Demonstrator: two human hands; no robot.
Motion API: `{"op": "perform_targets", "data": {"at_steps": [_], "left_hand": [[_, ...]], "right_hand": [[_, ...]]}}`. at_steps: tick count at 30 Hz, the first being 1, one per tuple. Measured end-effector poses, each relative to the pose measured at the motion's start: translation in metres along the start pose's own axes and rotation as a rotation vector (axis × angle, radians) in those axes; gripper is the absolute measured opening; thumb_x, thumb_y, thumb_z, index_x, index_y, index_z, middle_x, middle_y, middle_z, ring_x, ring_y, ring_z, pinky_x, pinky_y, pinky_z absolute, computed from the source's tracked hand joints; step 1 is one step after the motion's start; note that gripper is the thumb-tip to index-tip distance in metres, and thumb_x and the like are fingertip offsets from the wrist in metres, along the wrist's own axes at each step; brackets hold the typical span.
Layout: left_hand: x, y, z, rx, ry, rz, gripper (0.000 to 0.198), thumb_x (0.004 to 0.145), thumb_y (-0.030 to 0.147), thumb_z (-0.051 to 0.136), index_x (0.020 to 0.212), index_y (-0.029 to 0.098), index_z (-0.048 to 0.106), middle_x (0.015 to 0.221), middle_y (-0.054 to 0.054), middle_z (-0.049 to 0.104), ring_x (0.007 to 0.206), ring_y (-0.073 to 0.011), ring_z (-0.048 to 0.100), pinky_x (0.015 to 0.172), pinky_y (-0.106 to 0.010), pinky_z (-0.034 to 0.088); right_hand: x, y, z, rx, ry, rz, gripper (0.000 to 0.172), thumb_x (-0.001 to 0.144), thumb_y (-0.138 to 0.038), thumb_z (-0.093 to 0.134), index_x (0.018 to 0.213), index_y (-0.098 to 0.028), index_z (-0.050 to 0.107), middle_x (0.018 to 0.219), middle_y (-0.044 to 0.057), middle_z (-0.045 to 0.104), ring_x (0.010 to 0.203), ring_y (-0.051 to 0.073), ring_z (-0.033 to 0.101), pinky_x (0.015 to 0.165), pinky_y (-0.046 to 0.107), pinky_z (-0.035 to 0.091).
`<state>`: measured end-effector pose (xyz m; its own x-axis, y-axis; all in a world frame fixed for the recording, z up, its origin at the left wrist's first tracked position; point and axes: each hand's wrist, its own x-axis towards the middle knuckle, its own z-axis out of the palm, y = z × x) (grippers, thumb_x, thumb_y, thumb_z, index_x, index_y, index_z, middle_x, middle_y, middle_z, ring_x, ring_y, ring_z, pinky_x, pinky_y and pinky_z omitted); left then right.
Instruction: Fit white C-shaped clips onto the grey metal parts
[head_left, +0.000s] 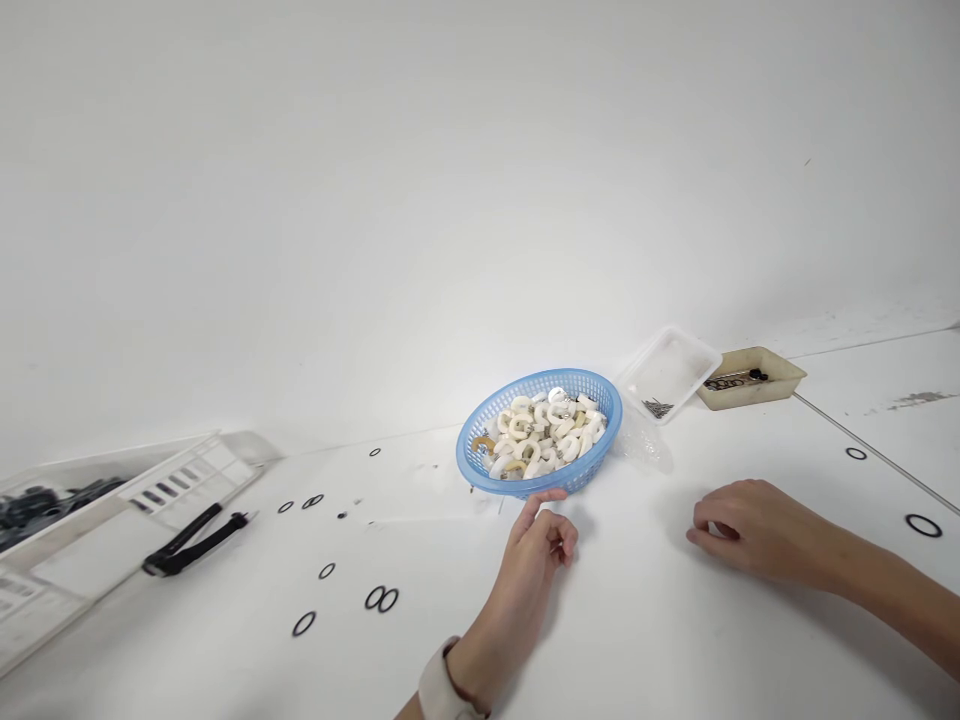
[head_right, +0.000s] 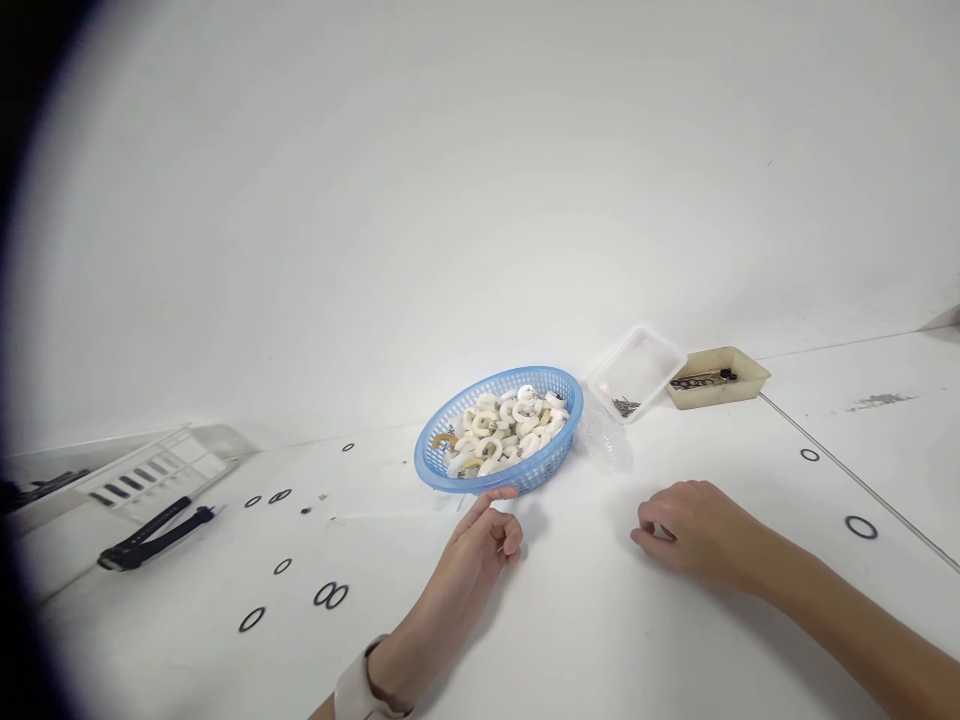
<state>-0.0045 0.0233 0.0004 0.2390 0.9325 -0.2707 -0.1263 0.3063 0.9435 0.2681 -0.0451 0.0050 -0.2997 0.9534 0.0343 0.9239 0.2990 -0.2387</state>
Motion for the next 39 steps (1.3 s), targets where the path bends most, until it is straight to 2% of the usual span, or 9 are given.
{"op": "perform_targets", "data": {"at_steps": [11,14,21,33,39], "left_hand": [[-0.004,-0.005,0.002,-0.033,-0.014,-0.008,0.046,0.066,0.029,0.058,0.112,0.021,0.053,0.054,0.007,0.052,0.057,-0.0155,0.047,0.06,-0.027,0.035],[-0.002,-0.003,0.001,-0.041,-0.009,0.006,0.048,0.067,0.029,0.058,0.114,0.021,0.053,0.055,0.007,0.053,0.058,-0.0154,0.047,0.06,-0.027,0.036],[-0.005,0.003,0.004,-0.04,-0.015,-0.013,0.051,0.065,0.032,0.06,0.114,0.021,0.052,0.054,0.007,0.051,0.059,-0.0159,0.043,0.06,-0.027,0.036],[-0.007,0.011,0.003,-0.017,-0.004,0.054,0.041,0.069,0.035,0.063,0.106,0.02,0.055,0.056,0.007,0.049,0.061,-0.0146,0.038,0.064,-0.029,0.036],[-0.01,0.011,0.005,-0.01,-0.003,0.025,0.047,0.065,0.036,0.062,0.108,0.019,0.054,0.053,0.007,0.05,0.061,-0.0156,0.04,0.062,-0.029,0.036]], "right_hand": [[-0.001,0.002,0.001,0.025,0.016,-0.004,0.036,0.095,-0.025,0.045,0.065,-0.02,0.025,0.059,-0.003,0.035,0.055,0.014,0.028,0.057,0.03,0.021],[-0.001,0.002,0.001,0.01,-0.006,0.0,0.035,0.097,-0.027,0.043,0.066,-0.02,0.027,0.06,-0.003,0.037,0.056,0.014,0.03,0.057,0.03,0.021],[-0.001,0.0,0.0,-0.009,-0.006,0.002,0.036,0.097,-0.025,0.041,0.066,-0.02,0.023,0.059,-0.004,0.031,0.056,0.014,0.026,0.056,0.03,0.02],[-0.001,0.003,0.002,0.031,0.019,-0.011,0.035,0.095,-0.026,0.045,0.065,-0.02,0.028,0.059,-0.003,0.037,0.056,0.014,0.03,0.056,0.03,0.021],[0.0,0.002,0.001,-0.003,-0.01,0.007,0.034,0.097,-0.027,0.041,0.066,-0.02,0.029,0.06,-0.003,0.038,0.057,0.014,0.031,0.058,0.03,0.022]]}}
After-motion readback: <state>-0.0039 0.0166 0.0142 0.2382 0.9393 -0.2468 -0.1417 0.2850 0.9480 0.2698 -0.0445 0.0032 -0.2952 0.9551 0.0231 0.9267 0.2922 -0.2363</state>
